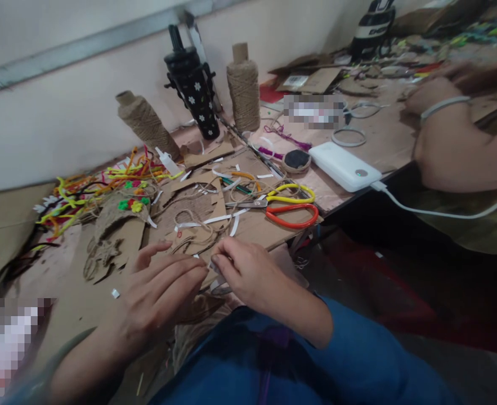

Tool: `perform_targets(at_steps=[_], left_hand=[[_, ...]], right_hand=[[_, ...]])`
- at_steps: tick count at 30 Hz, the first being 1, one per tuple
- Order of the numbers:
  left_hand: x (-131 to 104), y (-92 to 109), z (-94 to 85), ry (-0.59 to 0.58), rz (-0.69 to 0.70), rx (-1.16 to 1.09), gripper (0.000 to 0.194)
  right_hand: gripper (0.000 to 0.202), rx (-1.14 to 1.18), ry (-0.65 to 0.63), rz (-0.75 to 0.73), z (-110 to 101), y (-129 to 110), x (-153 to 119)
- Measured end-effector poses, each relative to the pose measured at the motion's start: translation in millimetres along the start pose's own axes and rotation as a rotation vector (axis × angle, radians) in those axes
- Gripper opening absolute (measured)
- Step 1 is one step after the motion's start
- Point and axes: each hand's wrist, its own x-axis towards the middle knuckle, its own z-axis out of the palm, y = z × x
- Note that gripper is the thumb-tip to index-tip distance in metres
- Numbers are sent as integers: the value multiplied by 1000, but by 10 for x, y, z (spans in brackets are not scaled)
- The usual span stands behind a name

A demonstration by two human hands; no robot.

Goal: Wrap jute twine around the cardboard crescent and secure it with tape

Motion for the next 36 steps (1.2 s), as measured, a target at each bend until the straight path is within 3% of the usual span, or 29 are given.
perform_targets(at_steps=[5, 8, 17, 21, 26, 31, 36], left_hand=[[-33, 6, 2, 54, 23, -33, 16], [-47, -11, -32, 53, -35, -100, 18], [-263, -149, -48, 211, -659, -372, 9], [-514, -161, -100, 280, -918, -419, 11], [-964, -133, -161, 372, -1145, -282, 14], [-1376, -71, -142, 349, -1185, -49, 11], [-1570, -18, -58, 411, -1044, 163, 9]], right_hand=[[16, 54, 61, 41, 5, 48, 27], [19, 166, 86, 82, 6, 122, 29], [24, 435, 101, 163, 11, 274, -27], [23, 436, 108, 180, -6, 327, -59], [20, 423, 145, 213, -14, 321, -129], [18, 361, 265, 161, -42, 368, -145], [15, 330, 249, 157, -82, 476, -135]])
